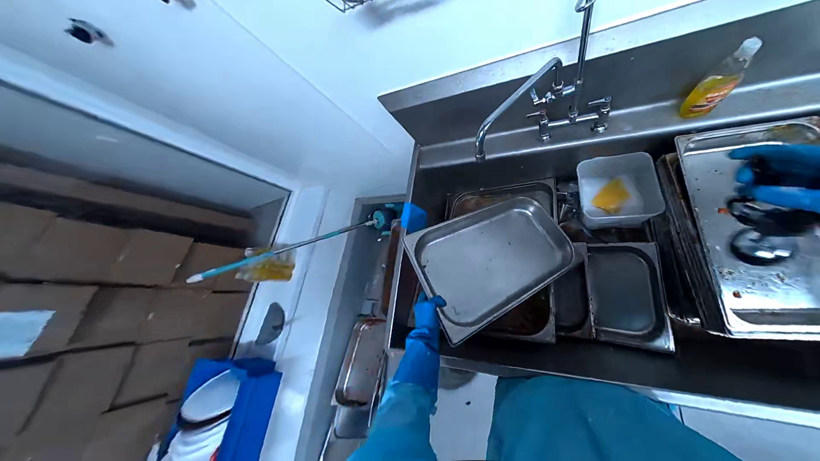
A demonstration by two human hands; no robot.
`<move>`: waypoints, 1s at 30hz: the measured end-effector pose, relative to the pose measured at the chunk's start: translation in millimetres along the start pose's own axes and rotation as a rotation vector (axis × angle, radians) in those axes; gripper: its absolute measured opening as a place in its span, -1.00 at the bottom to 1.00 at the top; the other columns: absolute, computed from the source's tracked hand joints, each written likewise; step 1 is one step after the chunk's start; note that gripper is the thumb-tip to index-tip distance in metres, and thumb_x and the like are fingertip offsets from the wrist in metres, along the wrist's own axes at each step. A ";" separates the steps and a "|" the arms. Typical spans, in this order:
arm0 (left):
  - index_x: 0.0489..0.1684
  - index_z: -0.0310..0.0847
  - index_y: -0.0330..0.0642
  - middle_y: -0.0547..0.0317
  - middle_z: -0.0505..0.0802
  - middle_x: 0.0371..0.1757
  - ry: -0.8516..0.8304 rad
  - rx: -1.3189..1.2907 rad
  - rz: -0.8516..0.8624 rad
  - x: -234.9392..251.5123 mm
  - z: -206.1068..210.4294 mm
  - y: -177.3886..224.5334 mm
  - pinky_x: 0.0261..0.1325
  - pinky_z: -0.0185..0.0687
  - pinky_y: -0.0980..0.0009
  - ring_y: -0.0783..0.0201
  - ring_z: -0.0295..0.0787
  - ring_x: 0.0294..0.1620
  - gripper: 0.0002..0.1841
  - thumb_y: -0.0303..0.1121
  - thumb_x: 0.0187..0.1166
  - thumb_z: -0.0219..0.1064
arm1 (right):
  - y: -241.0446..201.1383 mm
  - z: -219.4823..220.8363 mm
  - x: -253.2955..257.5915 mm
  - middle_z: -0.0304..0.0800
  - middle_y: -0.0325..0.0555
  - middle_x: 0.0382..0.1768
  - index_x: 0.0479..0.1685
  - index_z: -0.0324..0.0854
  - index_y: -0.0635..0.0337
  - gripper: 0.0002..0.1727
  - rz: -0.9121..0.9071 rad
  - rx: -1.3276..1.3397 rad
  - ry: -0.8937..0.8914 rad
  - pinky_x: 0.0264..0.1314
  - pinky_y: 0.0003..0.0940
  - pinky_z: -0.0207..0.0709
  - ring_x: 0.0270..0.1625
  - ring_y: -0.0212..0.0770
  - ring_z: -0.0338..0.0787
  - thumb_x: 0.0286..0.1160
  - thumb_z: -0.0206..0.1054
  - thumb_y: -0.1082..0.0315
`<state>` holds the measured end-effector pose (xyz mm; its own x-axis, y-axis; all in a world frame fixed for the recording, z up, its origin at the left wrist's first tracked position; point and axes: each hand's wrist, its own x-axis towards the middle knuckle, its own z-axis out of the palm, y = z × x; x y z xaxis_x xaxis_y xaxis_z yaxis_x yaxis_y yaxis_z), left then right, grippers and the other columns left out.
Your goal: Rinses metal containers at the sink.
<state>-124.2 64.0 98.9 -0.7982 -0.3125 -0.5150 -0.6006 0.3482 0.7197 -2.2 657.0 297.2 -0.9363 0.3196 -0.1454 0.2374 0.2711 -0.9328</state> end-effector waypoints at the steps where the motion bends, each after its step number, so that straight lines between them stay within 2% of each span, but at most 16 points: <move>1: 0.54 0.48 -0.30 -0.33 0.77 0.25 -0.053 -0.012 0.015 14.7 8.2 -1.7 0.13 0.68 -0.21 -0.17 0.74 0.19 -0.26 -0.62 0.14 0.42 | 8.0 22.3 10.2 0.73 -0.20 -0.06 0.41 0.55 0.23 -0.43 -0.106 0.018 0.021 0.09 -0.51 0.65 -0.09 -0.44 0.71 0.27 0.32 0.57; 2: 0.58 0.44 -0.26 -0.31 0.76 0.28 -0.102 -0.026 0.030 27.2 16.3 -3.6 0.14 0.69 -0.21 -0.17 0.74 0.21 -0.23 -0.61 0.15 0.42 | 10.0 49.6 19.3 0.75 -0.30 -0.10 0.34 0.60 0.14 -0.51 -0.193 0.078 0.068 0.04 -0.54 0.68 -0.12 -0.49 0.73 0.33 0.38 0.42; 3: 0.61 0.43 -0.24 -0.30 0.75 0.30 -0.143 -0.046 0.044 39.6 23.6 -4.8 0.15 0.69 -0.20 -0.16 0.73 0.23 -0.22 -0.60 0.16 0.41 | 3.4 81.1 27.2 0.74 -0.33 -0.13 0.28 0.61 0.10 -0.61 -0.245 0.176 0.123 0.00 -0.50 0.68 -0.14 -0.48 0.73 0.45 0.39 0.35; 5: 0.62 0.41 -0.23 -0.30 0.74 0.33 -0.211 -0.061 0.058 59.5 33.2 -4.6 0.18 0.67 -0.21 -0.17 0.71 0.26 -0.23 -0.60 0.20 0.40 | -20.5 149.4 46.7 0.71 -0.34 -0.21 0.19 0.58 0.09 -0.76 -0.334 0.390 0.268 -0.02 -0.34 0.72 -0.19 -0.38 0.74 0.63 0.31 0.33; 7: 0.61 0.43 -0.22 -0.28 0.74 0.35 -0.269 -0.026 0.086 72.5 36.9 -11.6 0.22 0.65 -0.23 -0.17 0.70 0.30 -0.24 -0.55 0.20 0.40 | -43.3 213.6 65.6 0.67 -0.32 -0.37 -0.04 0.56 0.07 -0.94 -0.416 0.575 0.402 -0.02 -0.18 0.74 -0.30 -0.30 0.72 0.70 0.22 0.34; 10: 0.65 0.42 -0.17 -0.25 0.74 0.38 -0.307 0.008 0.089 100.2 38.3 -17.0 0.26 0.66 -0.22 -0.15 0.70 0.34 -0.21 -0.53 0.20 0.43 | -77.1 292.4 77.8 0.51 -0.35 -0.71 -0.47 0.49 0.01 -0.70 -0.395 0.761 0.541 -0.40 -0.25 0.67 -0.63 -0.32 0.58 0.77 0.18 0.29; 12: 0.57 0.48 -0.23 -0.26 0.76 0.33 -0.328 0.023 0.103 115.7 37.7 -17.8 0.23 0.66 -0.20 -0.13 0.72 0.29 -0.26 -0.51 0.17 0.45 | -80.6 326.0 81.2 0.37 -0.35 -0.78 -0.55 0.44 0.03 -0.63 -0.392 0.874 0.530 -0.54 -0.29 0.55 -0.73 -0.32 0.44 0.78 0.15 0.26; 17: 0.53 0.50 -0.23 -0.24 0.77 0.31 -0.379 0.062 0.101 127.6 28.1 -22.7 0.23 0.68 -0.19 -0.11 0.72 0.29 -0.30 -0.48 0.20 0.44 | -68.1 361.5 102.0 0.29 -0.31 -0.84 -0.67 0.35 0.02 -0.58 -0.516 1.112 0.537 -0.49 -0.21 0.62 -0.77 -0.28 0.41 0.74 0.04 0.29; 21: 0.61 0.46 -0.17 -0.19 0.74 0.40 -0.409 0.042 0.113 126.7 22.0 -17.6 0.29 0.65 -0.16 -0.06 0.69 0.36 -0.25 -0.51 0.20 0.41 | -73.9 361.5 106.9 0.31 -0.33 -0.84 -0.68 0.37 0.01 -0.58 -0.443 1.092 0.369 -0.48 -0.21 0.62 -0.76 -0.30 0.43 0.72 0.06 0.28; 23: 0.67 0.40 -0.16 -0.17 0.70 0.47 -0.428 0.034 0.134 127.9 22.8 -16.4 0.35 0.62 -0.16 -0.06 0.65 0.43 -0.20 -0.56 0.20 0.40 | -77.9 363.2 108.0 0.32 -0.31 -0.83 -0.66 0.36 0.02 -0.58 -0.462 1.095 0.394 -0.46 -0.20 0.63 -0.75 -0.29 0.44 0.74 0.03 0.28; 25: 0.67 0.39 -0.15 -0.17 0.71 0.45 -0.421 0.019 0.166 131.0 26.6 -18.2 0.32 0.65 -0.15 -0.06 0.66 0.41 -0.17 -0.58 0.15 0.40 | -80.5 362.8 111.6 0.33 -0.30 -0.83 -0.67 0.37 0.03 -0.57 -0.491 1.086 0.415 -0.45 -0.19 0.63 -0.75 -0.28 0.45 0.74 0.01 0.28; 28: 0.70 0.37 -0.11 -0.15 0.70 0.47 -0.402 0.021 0.188 131.3 27.8 -14.5 0.32 0.65 -0.16 -0.07 0.66 0.42 -0.13 -0.60 0.13 0.42 | -85.8 358.8 109.8 0.34 -0.33 -0.84 -0.68 0.40 0.01 -0.55 -0.429 1.033 0.257 -0.45 -0.23 0.64 -0.74 -0.32 0.47 0.75 0.01 0.23; 30: 0.69 0.39 -0.13 -0.14 0.71 0.46 -0.390 0.019 0.211 128.1 30.2 -10.5 0.32 0.66 -0.15 -0.06 0.67 0.42 -0.14 -0.60 0.13 0.41 | -87.0 362.6 103.5 0.32 -0.32 -0.84 -0.70 0.38 0.03 -0.55 -0.436 1.035 0.256 -0.49 -0.25 0.58 -0.75 -0.32 0.43 0.73 0.04 0.25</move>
<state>-221.6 47.0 11.2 -0.8588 0.1230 -0.4974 -0.4205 0.3855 0.8213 -213.5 337.2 243.7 -0.7789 0.5887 0.2164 -0.5302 -0.4338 -0.7285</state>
